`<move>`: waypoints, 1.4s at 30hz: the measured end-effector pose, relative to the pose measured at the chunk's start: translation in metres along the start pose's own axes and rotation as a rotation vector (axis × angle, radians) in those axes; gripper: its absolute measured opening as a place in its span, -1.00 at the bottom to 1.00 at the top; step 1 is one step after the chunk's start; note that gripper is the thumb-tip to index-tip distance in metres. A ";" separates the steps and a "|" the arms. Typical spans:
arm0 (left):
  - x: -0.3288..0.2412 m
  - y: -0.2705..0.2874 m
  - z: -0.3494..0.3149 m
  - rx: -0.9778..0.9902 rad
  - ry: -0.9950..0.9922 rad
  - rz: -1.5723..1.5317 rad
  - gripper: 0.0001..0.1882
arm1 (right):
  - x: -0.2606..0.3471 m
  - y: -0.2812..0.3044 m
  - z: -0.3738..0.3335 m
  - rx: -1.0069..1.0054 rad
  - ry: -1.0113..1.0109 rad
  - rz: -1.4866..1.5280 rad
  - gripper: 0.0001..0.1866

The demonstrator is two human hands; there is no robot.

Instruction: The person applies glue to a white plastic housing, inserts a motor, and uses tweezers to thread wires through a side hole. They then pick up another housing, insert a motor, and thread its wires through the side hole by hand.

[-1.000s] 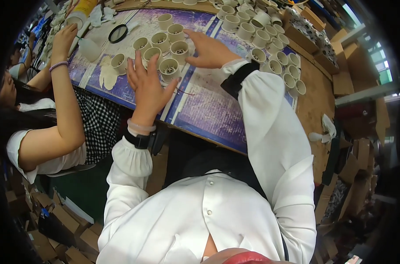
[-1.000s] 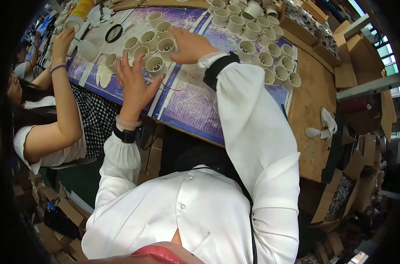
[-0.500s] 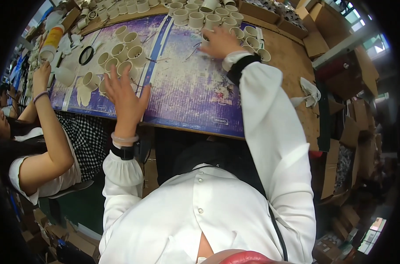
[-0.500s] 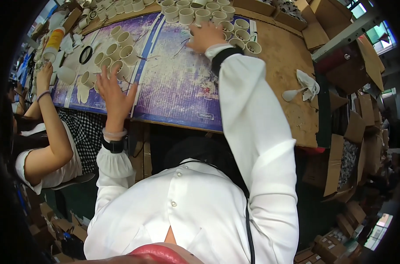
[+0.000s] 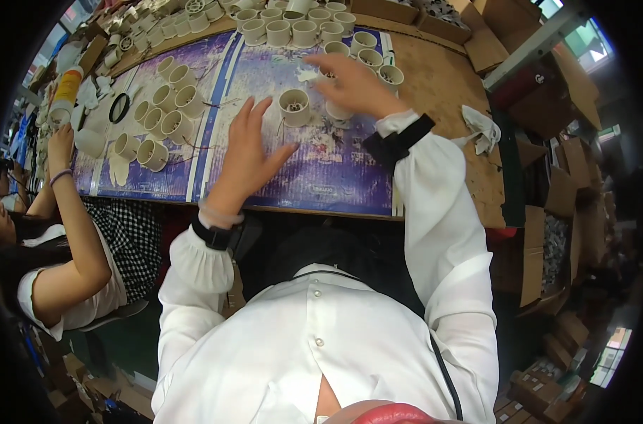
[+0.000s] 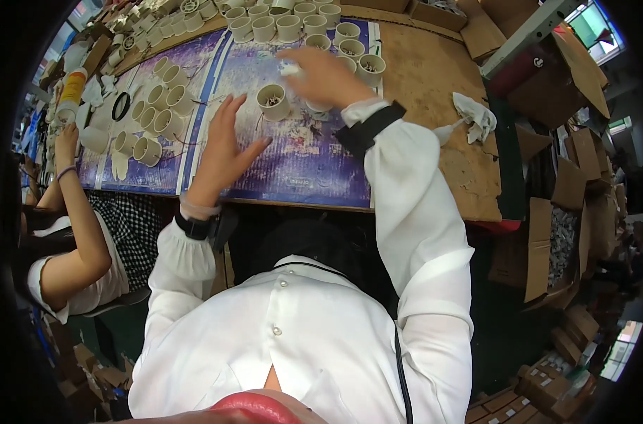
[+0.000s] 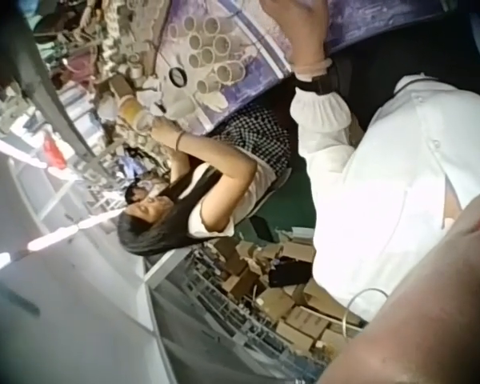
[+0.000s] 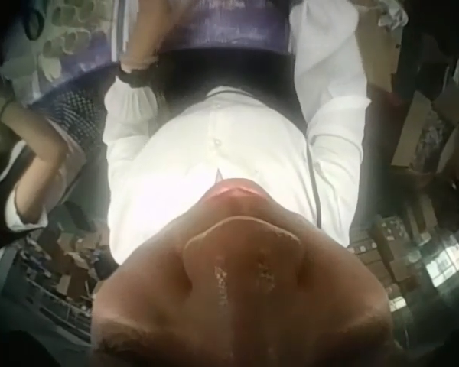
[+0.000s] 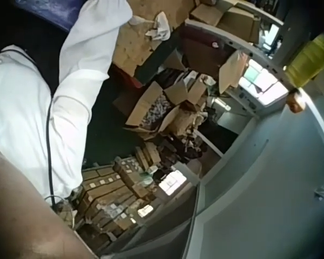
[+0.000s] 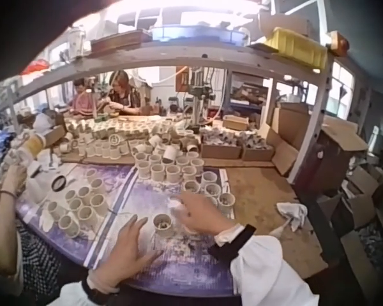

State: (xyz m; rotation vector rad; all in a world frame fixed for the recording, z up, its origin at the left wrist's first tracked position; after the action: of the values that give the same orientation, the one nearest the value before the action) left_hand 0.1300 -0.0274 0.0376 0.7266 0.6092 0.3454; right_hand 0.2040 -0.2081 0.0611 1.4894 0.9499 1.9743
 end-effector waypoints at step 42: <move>0.001 -0.031 -0.029 0.053 0.052 -0.204 -0.26 | -0.069 0.045 0.008 -0.070 -0.235 -0.351 -0.57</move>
State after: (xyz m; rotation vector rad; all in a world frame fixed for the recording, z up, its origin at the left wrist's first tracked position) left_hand 0.1152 -0.0344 -0.0017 0.7005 0.7373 0.1602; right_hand 0.2327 -0.2859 0.0545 1.3714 0.9544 1.5325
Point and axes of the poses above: each hand's wrist, its own z-axis towards the middle knuckle, its own y-axis out of the back of the hand, x = y × z, the point moved 8 cm from there along z, towards the middle knuckle, and after that the axes turned 14 degrees about -y, right-handed, at the moved point
